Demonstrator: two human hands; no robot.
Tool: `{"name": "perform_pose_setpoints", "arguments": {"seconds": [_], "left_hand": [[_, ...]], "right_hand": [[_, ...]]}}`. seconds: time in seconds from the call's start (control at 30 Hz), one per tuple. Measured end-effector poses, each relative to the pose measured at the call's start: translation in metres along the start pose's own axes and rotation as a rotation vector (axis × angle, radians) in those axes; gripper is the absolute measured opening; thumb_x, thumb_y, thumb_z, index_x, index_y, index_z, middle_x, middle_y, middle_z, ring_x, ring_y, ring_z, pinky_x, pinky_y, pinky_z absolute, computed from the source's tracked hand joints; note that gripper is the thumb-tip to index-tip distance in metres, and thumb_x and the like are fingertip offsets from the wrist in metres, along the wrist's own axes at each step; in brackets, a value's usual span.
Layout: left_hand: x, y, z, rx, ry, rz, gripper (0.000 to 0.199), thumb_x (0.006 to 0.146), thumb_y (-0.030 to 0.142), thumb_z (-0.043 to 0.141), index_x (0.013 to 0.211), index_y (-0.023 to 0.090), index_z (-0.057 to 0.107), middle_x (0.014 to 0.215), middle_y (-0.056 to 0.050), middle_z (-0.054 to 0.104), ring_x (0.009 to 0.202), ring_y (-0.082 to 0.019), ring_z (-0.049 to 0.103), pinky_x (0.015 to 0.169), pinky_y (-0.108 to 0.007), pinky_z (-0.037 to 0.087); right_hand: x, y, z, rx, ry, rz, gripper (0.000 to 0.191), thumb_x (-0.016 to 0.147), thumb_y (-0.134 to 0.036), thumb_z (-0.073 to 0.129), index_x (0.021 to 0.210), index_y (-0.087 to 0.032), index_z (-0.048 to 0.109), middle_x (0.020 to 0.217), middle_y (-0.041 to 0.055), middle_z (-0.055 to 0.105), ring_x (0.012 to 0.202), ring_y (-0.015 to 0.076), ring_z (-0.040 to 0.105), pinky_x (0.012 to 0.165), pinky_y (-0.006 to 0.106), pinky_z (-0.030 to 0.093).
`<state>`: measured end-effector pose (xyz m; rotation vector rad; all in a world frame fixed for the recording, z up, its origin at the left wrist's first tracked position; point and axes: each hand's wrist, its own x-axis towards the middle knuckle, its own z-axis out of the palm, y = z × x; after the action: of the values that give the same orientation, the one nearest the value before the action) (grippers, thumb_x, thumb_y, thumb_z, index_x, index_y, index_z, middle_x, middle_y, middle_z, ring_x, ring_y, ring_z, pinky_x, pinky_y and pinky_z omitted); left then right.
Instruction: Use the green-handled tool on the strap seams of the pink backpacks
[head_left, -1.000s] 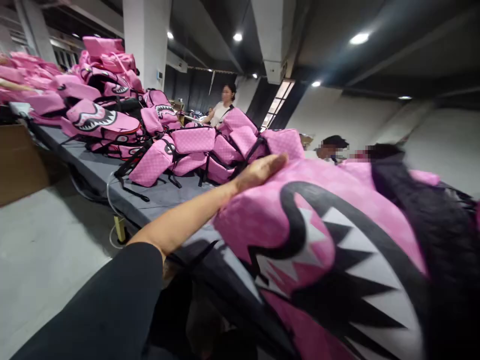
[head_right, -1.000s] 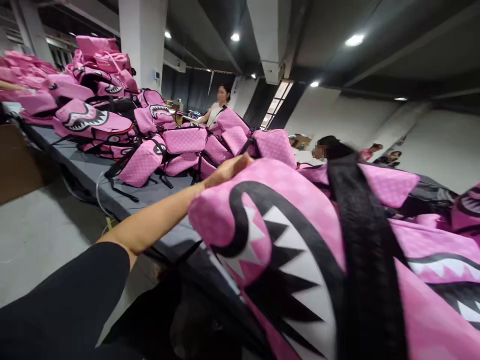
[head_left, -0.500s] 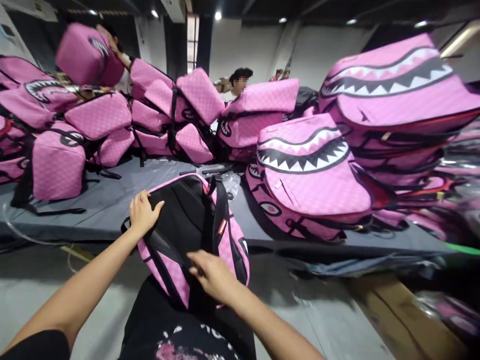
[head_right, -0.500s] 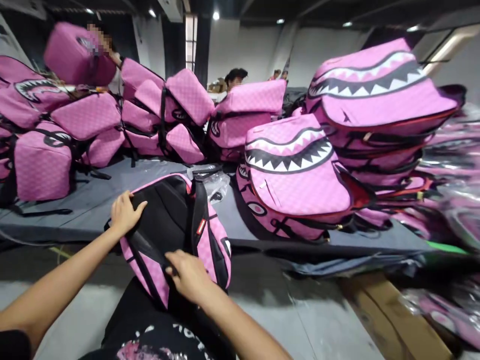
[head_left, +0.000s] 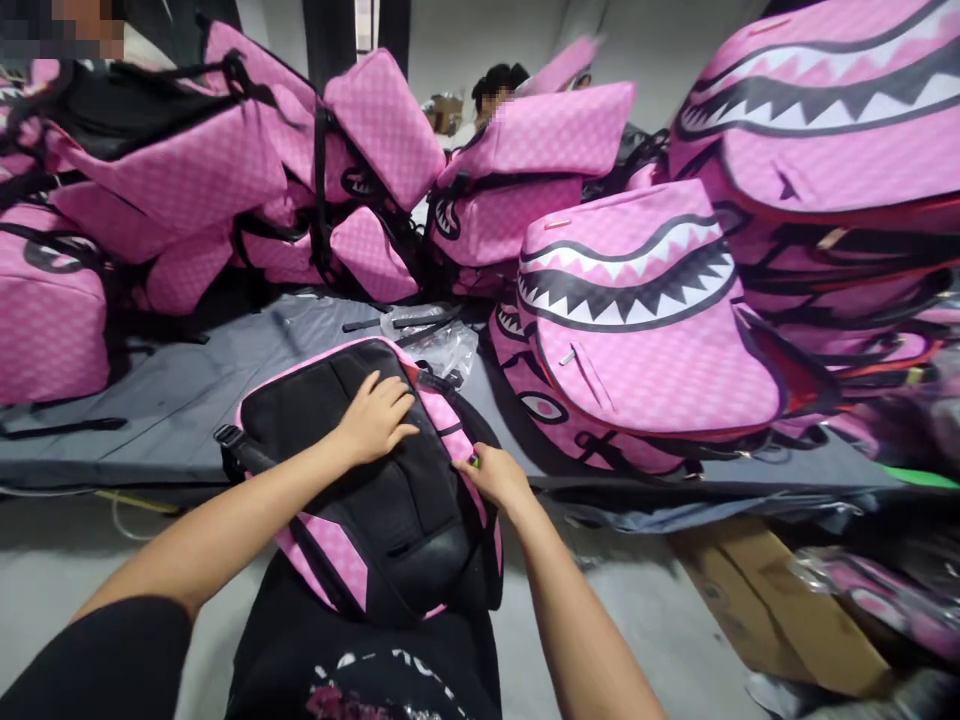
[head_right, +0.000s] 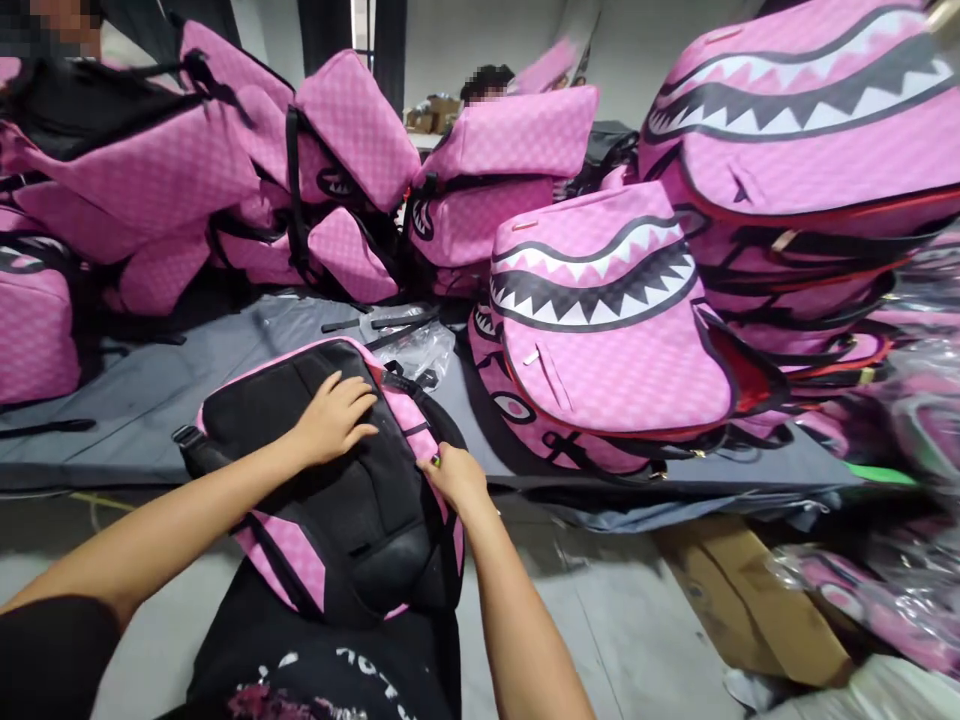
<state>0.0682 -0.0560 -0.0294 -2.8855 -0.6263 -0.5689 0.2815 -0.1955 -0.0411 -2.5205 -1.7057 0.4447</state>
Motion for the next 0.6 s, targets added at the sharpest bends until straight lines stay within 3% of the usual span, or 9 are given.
{"name": "perform_pose_setpoints", "arguments": {"seconds": [0.1,0.23,0.33,0.43,0.53,0.6], "left_hand": [[0.032,-0.002,0.027,-0.001,-0.025,0.009,0.049,0.094,0.057,0.045,0.096,0.013,0.069,0.093,-0.015,0.067,0.095,-0.029,0.058,0.098,-0.052,0.036],[0.030,-0.007,0.039,-0.021,-0.087,0.114,0.056,0.094,0.062,0.039,0.081,0.016,0.069,0.081,-0.011,0.065,0.082,-0.024,0.054,0.082,-0.043,0.037],[0.023,-0.016,0.028,-0.025,-0.138,0.193,0.057,0.094,0.064,0.038,0.076,0.019,0.068,0.078,-0.008,0.063,0.080,-0.021,0.052,0.083,-0.042,0.036],[0.025,-0.045,0.006,0.017,-0.151,0.182,0.060,0.091,0.070,0.037,0.072,0.021,0.067,0.079,-0.007,0.062,0.085,-0.022,0.052,0.090,-0.044,0.036],[0.025,-0.075,-0.014,0.100,-0.096,0.107,0.060,0.090,0.072,0.037,0.080,0.022,0.069,0.097,-0.007,0.062,0.105,-0.027,0.050,0.106,-0.053,0.029],[0.022,-0.082,-0.017,0.140,-0.041,0.053,0.059,0.089,0.072,0.039,0.087,0.022,0.070,0.109,-0.009,0.061,0.115,-0.030,0.046,0.111,-0.058,0.023]], "right_hand": [[-0.003,-0.014,0.004,-0.012,-0.045,0.019,0.028,0.095,-0.040,0.058,0.091,-0.013,0.068,0.098,0.0183,0.074,0.094,0.0304,0.071,0.070,0.031,0.046],[-0.028,-0.021,0.014,-0.010,-0.060,0.035,0.025,0.097,-0.035,0.053,0.100,-0.015,0.067,0.097,0.0162,0.075,0.092,0.0284,0.072,0.068,0.030,0.045],[-0.039,-0.014,0.022,0.002,-0.083,0.053,0.024,0.099,-0.035,0.051,0.102,-0.017,0.065,0.096,0.0146,0.075,0.088,0.0274,0.072,0.065,0.029,0.043],[-0.037,-0.003,0.026,0.027,-0.112,0.049,0.022,0.099,-0.037,0.051,0.099,-0.020,0.065,0.097,0.0119,0.075,0.090,0.0274,0.072,0.065,0.029,0.042],[-0.029,0.004,0.029,0.055,-0.123,0.051,0.023,0.099,-0.038,0.051,0.095,-0.020,0.065,0.098,0.0117,0.075,0.092,0.0278,0.071,0.067,0.029,0.043],[-0.025,0.008,0.032,0.083,-0.118,0.066,0.024,0.098,-0.038,0.052,0.092,-0.019,0.065,0.097,0.0130,0.075,0.093,0.0290,0.071,0.068,0.030,0.044]]}}
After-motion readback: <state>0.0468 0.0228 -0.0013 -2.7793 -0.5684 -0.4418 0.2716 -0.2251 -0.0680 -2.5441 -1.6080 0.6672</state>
